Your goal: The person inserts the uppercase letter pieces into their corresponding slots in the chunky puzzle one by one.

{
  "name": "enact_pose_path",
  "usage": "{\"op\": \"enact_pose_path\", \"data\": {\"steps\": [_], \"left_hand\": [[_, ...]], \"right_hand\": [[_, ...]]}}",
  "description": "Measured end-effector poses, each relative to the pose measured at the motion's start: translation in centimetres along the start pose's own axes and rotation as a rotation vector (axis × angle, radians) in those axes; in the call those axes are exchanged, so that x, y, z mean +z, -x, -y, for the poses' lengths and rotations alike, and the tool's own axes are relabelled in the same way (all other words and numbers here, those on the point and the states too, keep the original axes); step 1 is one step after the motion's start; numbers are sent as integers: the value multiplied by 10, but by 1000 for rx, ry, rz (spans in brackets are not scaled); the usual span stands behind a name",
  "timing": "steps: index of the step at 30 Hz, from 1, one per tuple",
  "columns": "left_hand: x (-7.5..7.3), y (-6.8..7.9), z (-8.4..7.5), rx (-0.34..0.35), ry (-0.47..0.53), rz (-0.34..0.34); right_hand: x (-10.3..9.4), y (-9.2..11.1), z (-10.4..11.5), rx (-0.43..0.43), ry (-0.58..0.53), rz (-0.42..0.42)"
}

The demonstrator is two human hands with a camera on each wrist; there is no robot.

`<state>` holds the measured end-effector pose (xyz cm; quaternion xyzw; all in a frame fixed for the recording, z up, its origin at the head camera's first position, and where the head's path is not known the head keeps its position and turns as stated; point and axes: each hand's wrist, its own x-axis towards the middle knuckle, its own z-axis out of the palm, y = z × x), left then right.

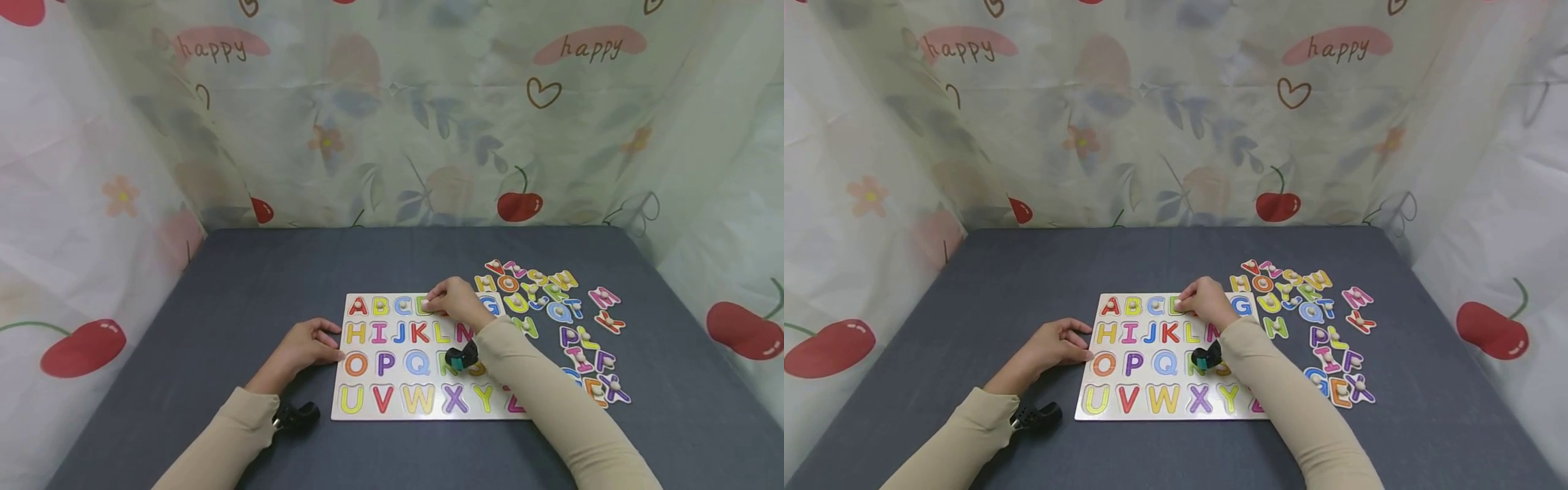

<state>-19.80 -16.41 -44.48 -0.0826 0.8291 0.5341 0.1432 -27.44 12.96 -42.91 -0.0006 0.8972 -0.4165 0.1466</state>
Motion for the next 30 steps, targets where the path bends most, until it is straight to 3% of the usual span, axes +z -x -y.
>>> {"op": "enact_pose_path", "data": {"steps": [13,30], "left_hand": [[-1,-2,1,7,9,7],[-1,0,-1,-2,4,6]], "right_hand": [[-1,2,4,-9,51,-3],[-3,4,0,-41,-21,18]]}}
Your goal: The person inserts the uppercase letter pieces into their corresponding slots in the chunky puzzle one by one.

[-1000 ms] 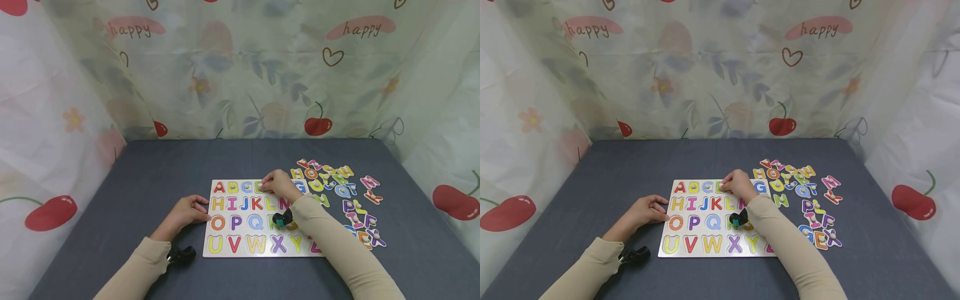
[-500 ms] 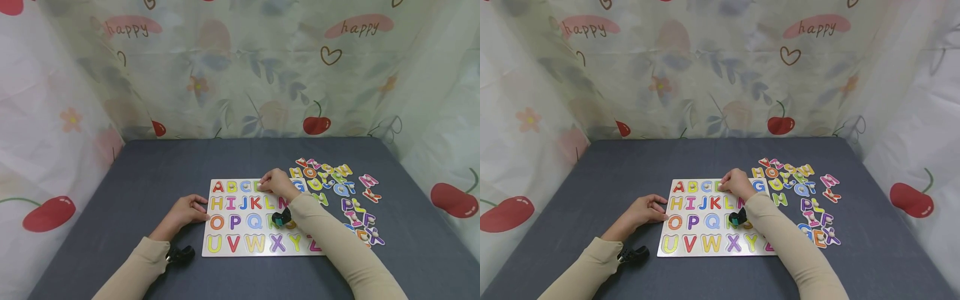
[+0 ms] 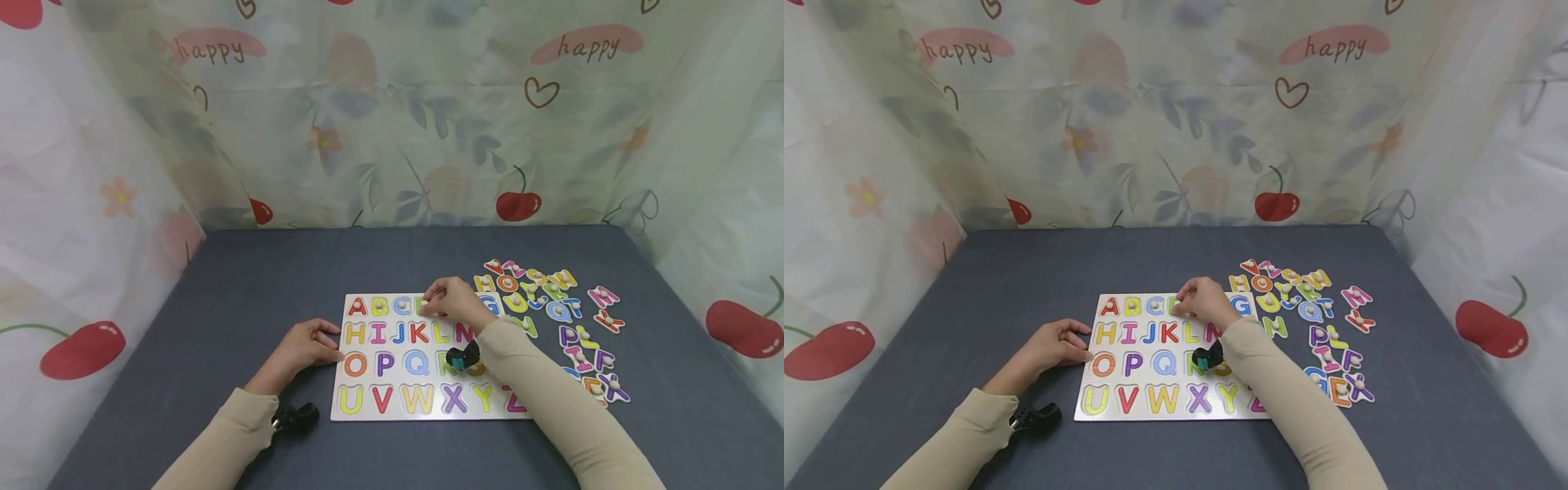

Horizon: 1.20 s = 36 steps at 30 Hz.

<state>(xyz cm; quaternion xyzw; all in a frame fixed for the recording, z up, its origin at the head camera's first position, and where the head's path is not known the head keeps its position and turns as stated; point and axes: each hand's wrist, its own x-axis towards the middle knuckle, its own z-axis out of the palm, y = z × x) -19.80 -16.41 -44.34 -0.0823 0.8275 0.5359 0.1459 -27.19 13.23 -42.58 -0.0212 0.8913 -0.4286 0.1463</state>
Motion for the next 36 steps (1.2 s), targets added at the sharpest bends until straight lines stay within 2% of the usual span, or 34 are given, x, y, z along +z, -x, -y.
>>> {"op": "enact_pose_path", "data": {"steps": [6,11,15,21,36], "left_hand": [[0,-1,0,6,-1,1],[1,-1,0,6,-5,-3],[1,-1,1,0,-13,-14],[2,-2,2,-1,-16,-20],[2,-2,2,-7,-8,-15]], "right_hand": [[-16,7,-1,-30,-39,-4],[-46,20,-3,-97,-29,-37],[-70,31,-9,-110,-55,-65],[-96,47,-23,-99,-56,-130],[-143,87,-70,-33,2,-219]]}}
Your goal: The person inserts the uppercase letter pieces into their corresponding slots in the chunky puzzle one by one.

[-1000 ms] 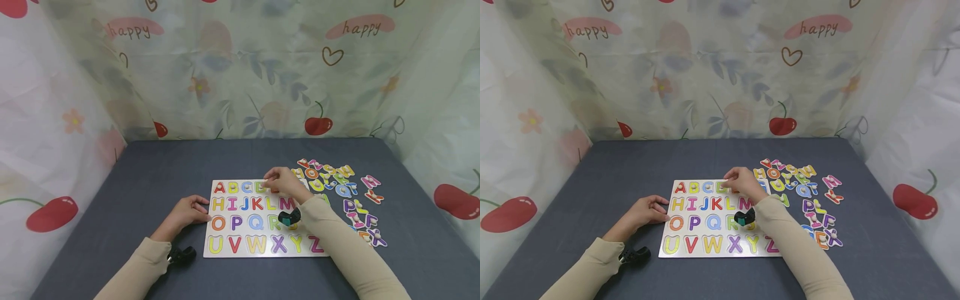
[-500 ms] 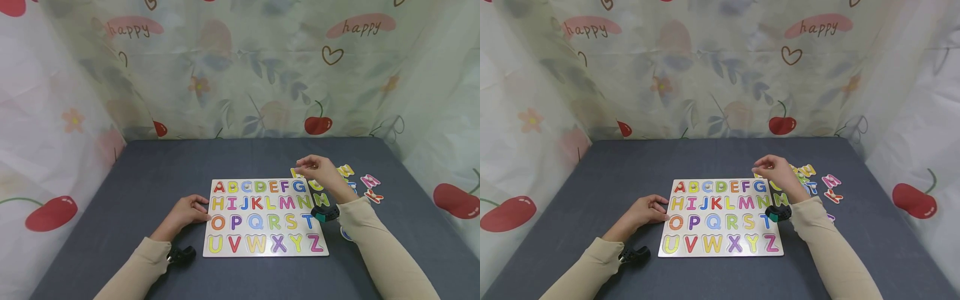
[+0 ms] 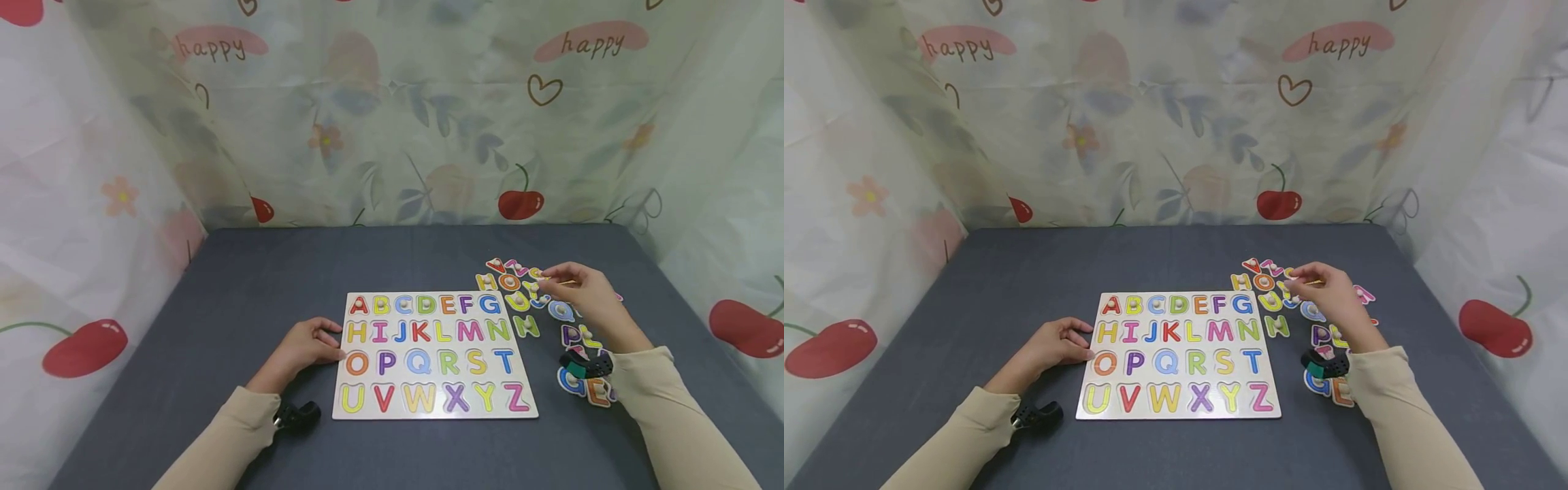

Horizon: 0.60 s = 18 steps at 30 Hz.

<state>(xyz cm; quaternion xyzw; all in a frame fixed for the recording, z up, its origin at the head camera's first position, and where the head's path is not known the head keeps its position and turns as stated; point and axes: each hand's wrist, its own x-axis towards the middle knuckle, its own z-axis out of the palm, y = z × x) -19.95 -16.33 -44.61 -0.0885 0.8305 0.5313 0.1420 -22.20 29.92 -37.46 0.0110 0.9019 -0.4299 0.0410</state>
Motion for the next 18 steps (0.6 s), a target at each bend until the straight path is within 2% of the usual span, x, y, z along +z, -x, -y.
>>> {"op": "enact_pose_path", "data": {"steps": [4,10,18], "left_hand": [[-1,0,0,2,-7,0],[-1,1,0,10,-11,3],[-1,1,0,4,0,5]], "right_hand": [[-11,7,-13,22,33,-24],[-26,25,-37,37,40,-18],[-22,55,-64,45,38,23]]}}
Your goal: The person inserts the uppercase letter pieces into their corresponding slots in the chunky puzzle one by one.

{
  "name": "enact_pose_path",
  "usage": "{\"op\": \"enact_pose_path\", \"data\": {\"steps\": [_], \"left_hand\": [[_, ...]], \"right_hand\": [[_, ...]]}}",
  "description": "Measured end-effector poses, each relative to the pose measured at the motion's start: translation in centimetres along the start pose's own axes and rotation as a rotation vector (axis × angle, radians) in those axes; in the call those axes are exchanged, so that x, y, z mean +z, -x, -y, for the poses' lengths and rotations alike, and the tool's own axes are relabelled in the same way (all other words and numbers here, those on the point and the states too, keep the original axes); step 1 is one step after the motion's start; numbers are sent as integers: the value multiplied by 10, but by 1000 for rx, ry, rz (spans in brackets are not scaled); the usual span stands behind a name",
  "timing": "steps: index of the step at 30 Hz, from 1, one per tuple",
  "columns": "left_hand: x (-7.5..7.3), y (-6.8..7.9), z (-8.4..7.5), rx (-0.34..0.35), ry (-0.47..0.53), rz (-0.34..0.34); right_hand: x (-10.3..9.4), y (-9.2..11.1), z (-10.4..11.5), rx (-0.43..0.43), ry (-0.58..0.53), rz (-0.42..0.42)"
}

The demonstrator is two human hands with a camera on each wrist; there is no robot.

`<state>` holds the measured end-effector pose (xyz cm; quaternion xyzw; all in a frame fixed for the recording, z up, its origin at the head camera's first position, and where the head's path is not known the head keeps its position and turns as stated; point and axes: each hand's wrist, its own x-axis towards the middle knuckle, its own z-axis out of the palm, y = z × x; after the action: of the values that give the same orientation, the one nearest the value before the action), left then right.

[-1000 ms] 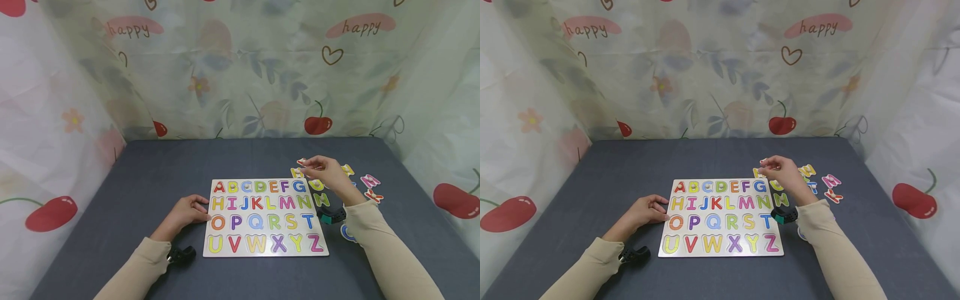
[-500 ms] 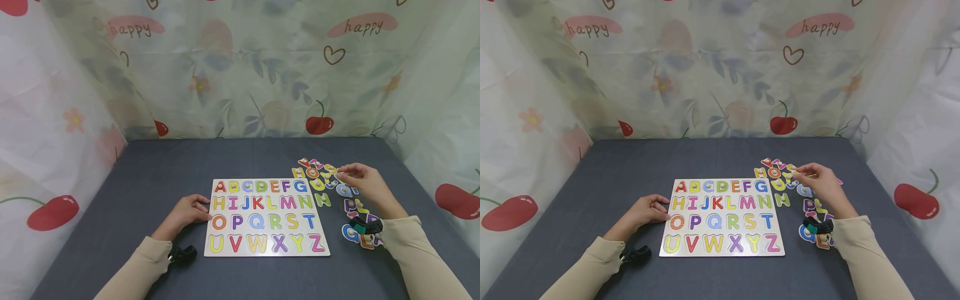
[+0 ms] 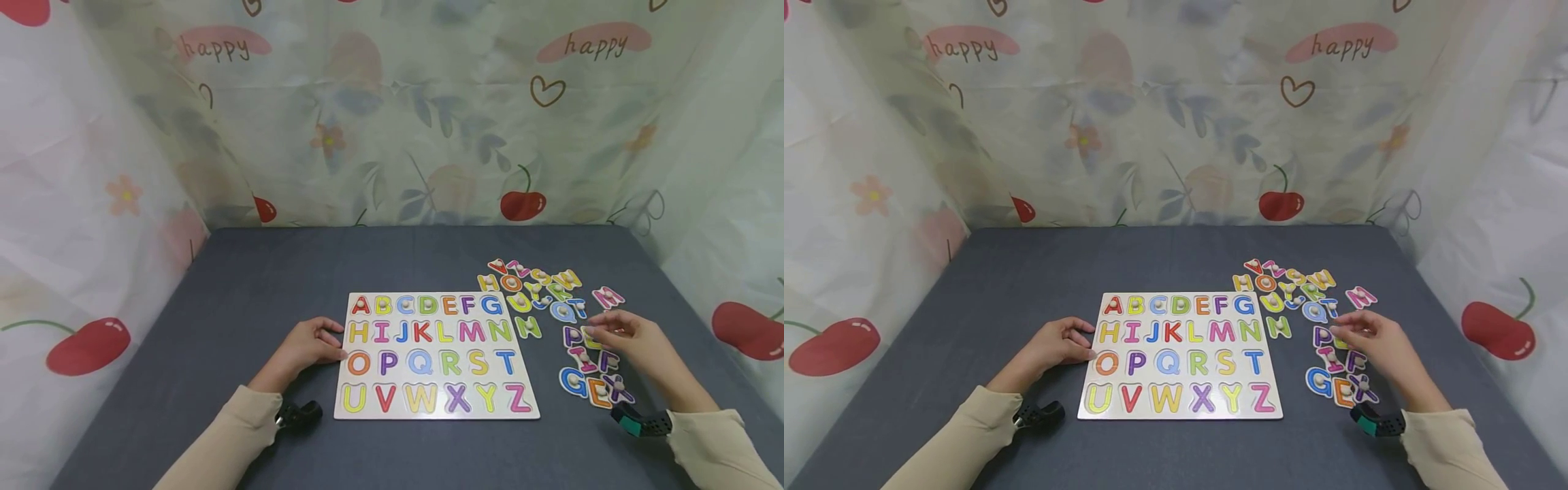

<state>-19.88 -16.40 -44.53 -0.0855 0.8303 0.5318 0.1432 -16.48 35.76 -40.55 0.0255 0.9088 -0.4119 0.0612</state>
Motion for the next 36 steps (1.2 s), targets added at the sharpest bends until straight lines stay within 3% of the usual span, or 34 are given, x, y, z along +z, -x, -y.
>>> {"op": "enact_pose_path", "data": {"steps": [10,18,26,36], "left_hand": [[1,-2,0,8,-5,-3],[0,-1,0,8,0,-3],[1,-2,1,4,-4,-10],[0,-1,1,12,6,-4]], "right_hand": [[-5,38,-22,148,79,80],[5,55,-29,82,60,84],[14,53,-29,88,80,122],[22,51,-30,51,134,72]]}}
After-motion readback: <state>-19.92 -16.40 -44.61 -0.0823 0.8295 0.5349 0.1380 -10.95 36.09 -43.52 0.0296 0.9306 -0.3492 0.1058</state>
